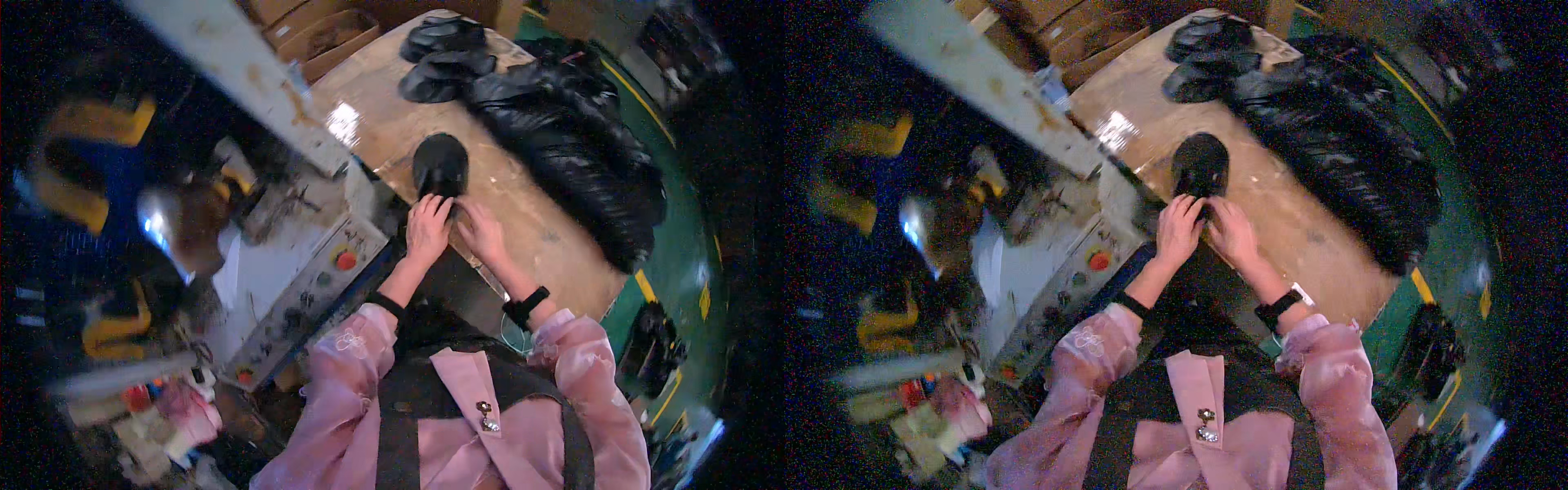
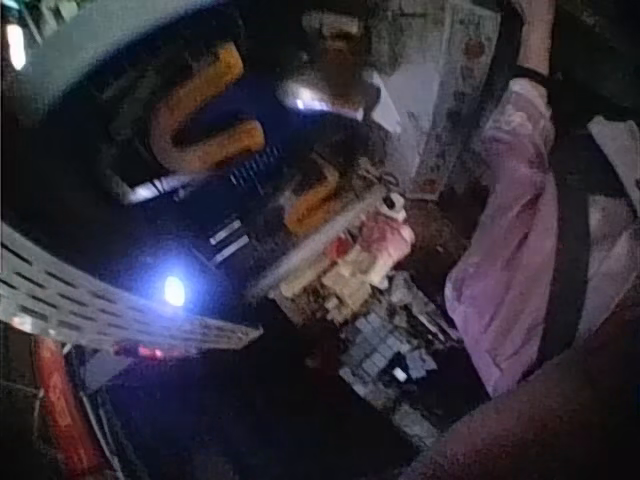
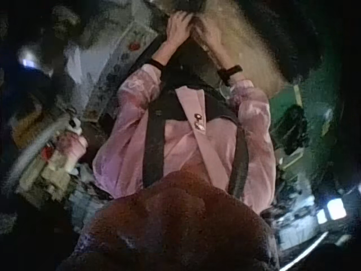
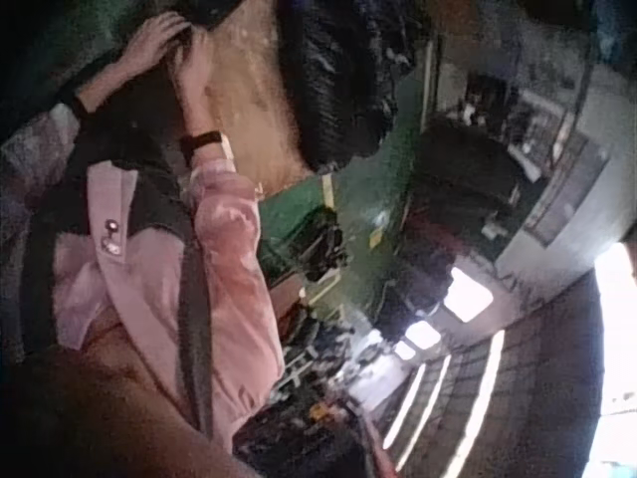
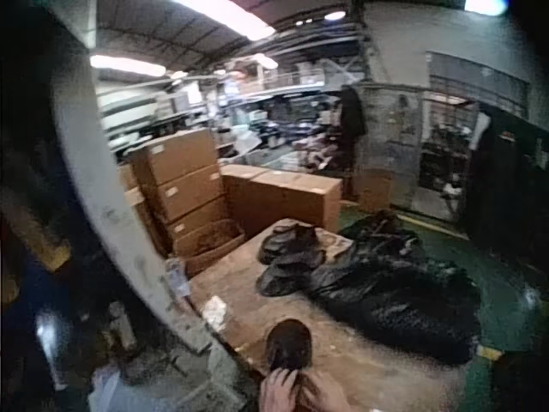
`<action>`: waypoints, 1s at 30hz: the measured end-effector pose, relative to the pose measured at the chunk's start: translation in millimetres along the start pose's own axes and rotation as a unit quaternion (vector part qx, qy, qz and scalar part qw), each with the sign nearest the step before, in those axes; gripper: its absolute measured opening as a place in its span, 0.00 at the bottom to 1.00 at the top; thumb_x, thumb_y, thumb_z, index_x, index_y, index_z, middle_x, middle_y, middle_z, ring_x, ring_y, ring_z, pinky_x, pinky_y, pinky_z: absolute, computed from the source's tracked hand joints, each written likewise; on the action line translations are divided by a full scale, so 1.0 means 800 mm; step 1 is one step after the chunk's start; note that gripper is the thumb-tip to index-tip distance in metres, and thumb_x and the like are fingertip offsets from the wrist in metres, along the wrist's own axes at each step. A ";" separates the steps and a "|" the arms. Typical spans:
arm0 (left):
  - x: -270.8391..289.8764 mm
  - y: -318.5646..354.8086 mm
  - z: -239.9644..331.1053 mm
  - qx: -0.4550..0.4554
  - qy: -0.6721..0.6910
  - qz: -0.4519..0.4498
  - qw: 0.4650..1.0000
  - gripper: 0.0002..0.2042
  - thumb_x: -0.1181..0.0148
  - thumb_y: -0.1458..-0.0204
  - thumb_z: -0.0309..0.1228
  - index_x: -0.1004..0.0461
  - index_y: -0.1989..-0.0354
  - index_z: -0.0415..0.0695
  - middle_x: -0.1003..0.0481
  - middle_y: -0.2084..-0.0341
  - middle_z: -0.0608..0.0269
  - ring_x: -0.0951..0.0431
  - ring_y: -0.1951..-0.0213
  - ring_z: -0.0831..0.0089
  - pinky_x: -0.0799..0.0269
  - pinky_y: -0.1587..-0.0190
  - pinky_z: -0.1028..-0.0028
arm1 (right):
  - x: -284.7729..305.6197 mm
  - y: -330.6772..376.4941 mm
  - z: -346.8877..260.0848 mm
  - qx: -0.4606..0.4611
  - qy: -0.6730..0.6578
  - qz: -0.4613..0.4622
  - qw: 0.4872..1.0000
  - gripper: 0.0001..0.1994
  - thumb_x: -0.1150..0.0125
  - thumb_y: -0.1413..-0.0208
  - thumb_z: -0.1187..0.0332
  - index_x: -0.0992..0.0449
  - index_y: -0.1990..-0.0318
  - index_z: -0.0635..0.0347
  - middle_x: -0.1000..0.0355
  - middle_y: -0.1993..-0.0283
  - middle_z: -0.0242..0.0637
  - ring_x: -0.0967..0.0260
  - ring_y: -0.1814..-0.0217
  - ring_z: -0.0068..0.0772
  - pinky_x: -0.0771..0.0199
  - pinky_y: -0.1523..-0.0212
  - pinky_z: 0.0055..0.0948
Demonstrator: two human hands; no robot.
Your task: Shape the heel and counter of shoes using a heel-shaping machine.
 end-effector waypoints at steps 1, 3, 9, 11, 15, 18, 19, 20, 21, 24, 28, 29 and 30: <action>0.013 0.026 0.000 0.020 -0.003 0.022 1.000 0.14 0.43 0.54 0.28 0.27 0.57 0.44 0.30 0.55 0.53 0.33 0.49 0.57 0.38 0.47 0.61 | -0.007 -0.006 -0.014 0.100 0.020 0.025 0.995 0.17 0.41 0.56 0.71 0.28 0.54 0.55 0.28 0.58 0.44 0.32 0.52 0.46 0.28 0.55 0.35; 0.028 0.089 -0.014 0.077 0.039 -0.043 0.995 0.13 0.44 0.53 0.28 0.27 0.57 0.44 0.29 0.56 0.53 0.32 0.50 0.56 0.37 0.48 0.61 | -0.033 -0.018 -0.016 0.163 0.070 -0.033 0.984 0.15 0.43 0.55 0.70 0.27 0.56 0.56 0.28 0.59 0.44 0.33 0.51 0.46 0.29 0.54 0.37; 0.079 0.373 -0.047 0.369 0.099 -0.106 0.918 0.11 0.47 0.51 0.34 0.25 0.60 0.47 0.25 0.67 0.53 0.26 0.62 0.54 0.30 0.60 0.59 | -0.065 -0.013 0.070 0.012 -0.011 -0.207 0.978 0.14 0.45 0.50 0.69 0.26 0.56 0.63 0.27 0.60 0.50 0.30 0.58 0.50 0.31 0.55 0.38; 0.105 0.470 -0.042 0.477 0.085 -0.106 0.868 0.13 0.48 0.51 0.36 0.26 0.58 0.48 0.25 0.66 0.53 0.26 0.61 0.54 0.30 0.59 0.59 | -0.072 -0.013 0.073 0.129 0.162 -0.184 0.961 0.16 0.48 0.45 0.62 0.27 0.55 0.64 0.28 0.61 0.51 0.31 0.61 0.49 0.30 0.58 0.37; 0.144 0.605 -0.021 0.594 0.055 -0.163 0.786 0.15 0.49 0.51 0.39 0.25 0.57 0.51 0.24 0.66 0.54 0.25 0.61 0.55 0.30 0.58 0.58 | -0.107 -0.013 0.053 0.202 0.202 -0.197 0.938 0.20 0.44 0.47 0.59 0.29 0.51 0.63 0.28 0.59 0.53 0.31 0.59 0.57 0.32 0.56 0.43; 0.171 0.661 -0.014 0.599 0.055 -0.127 0.789 0.15 0.48 0.51 0.40 0.25 0.57 0.52 0.24 0.67 0.55 0.24 0.63 0.54 0.29 0.58 0.58 | -0.116 -0.014 0.044 0.040 0.179 -0.322 0.929 0.23 0.51 0.43 0.57 0.33 0.47 0.67 0.32 0.50 0.57 0.34 0.48 0.52 0.35 0.50 0.38; 0.180 0.675 -0.013 0.584 0.056 -0.088 0.805 0.15 0.48 0.52 0.41 0.24 0.57 0.52 0.24 0.68 0.55 0.24 0.63 0.53 0.29 0.58 0.57 | -0.115 -0.013 0.037 0.035 0.205 -0.331 0.921 0.22 0.52 0.43 0.59 0.33 0.47 0.67 0.33 0.49 0.55 0.34 0.48 0.50 0.35 0.49 0.38; 0.187 0.693 -0.018 0.593 0.060 -0.071 0.800 0.15 0.48 0.52 0.41 0.25 0.57 0.53 0.24 0.68 0.55 0.24 0.63 0.53 0.29 0.58 0.58 | -0.109 -0.012 0.031 0.028 0.241 -0.326 0.913 0.21 0.53 0.42 0.60 0.33 0.47 0.67 0.33 0.48 0.54 0.34 0.47 0.47 0.35 0.48 0.37; 0.201 0.713 -0.022 0.596 0.058 -0.043 0.799 0.15 0.48 0.52 0.41 0.25 0.56 0.53 0.24 0.68 0.55 0.24 0.63 0.53 0.29 0.57 0.58 | -0.104 -0.009 0.026 0.029 0.272 -0.335 0.902 0.21 0.53 0.42 0.60 0.33 0.47 0.67 0.33 0.48 0.54 0.34 0.47 0.47 0.35 0.48 0.37; 0.243 0.767 -0.027 0.667 0.101 -0.076 0.734 0.16 0.47 0.52 0.41 0.25 0.55 0.54 0.24 0.67 0.55 0.24 0.63 0.54 0.29 0.58 0.58 | -0.097 -0.002 0.010 0.031 0.304 -0.308 0.901 0.21 0.53 0.42 0.61 0.33 0.47 0.67 0.33 0.47 0.54 0.34 0.47 0.47 0.35 0.47 0.36; 0.329 0.840 -0.012 0.622 0.023 -0.041 0.781 0.16 0.48 0.53 0.39 0.25 0.55 0.53 0.24 0.66 0.53 0.24 0.63 0.54 0.29 0.59 0.59 | -0.104 0.000 0.009 0.041 0.337 -0.265 0.902 0.20 0.54 0.42 0.63 0.33 0.47 0.68 0.33 0.47 0.53 0.34 0.47 0.46 0.35 0.47 0.36; 0.358 0.861 -0.010 0.642 -0.008 -0.005 0.766 0.15 0.48 0.53 0.38 0.25 0.56 0.52 0.24 0.66 0.52 0.24 0.64 0.53 0.29 0.60 0.59 | -0.107 -0.002 0.011 0.042 0.339 -0.255 0.904 0.20 0.54 0.42 0.63 0.33 0.47 0.68 0.33 0.47 0.53 0.34 0.47 0.46 0.35 0.47 0.36; 0.388 0.885 -0.006 0.675 -0.028 0.009 0.737 0.15 0.48 0.53 0.36 0.25 0.56 0.51 0.24 0.66 0.51 0.24 0.64 0.53 0.29 0.60 0.60 | -0.110 -0.005 0.013 0.041 0.342 -0.246 0.906 0.20 0.54 0.42 0.63 0.33 0.47 0.68 0.33 0.47 0.53 0.34 0.47 0.46 0.35 0.47 0.36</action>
Point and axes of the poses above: each hand's wrist, its own y-axis away from the middle knuckle, its own x-axis out of the back of the hand, z = x × y, the point moved 4 cm from there along -y, towards the middle knuckle
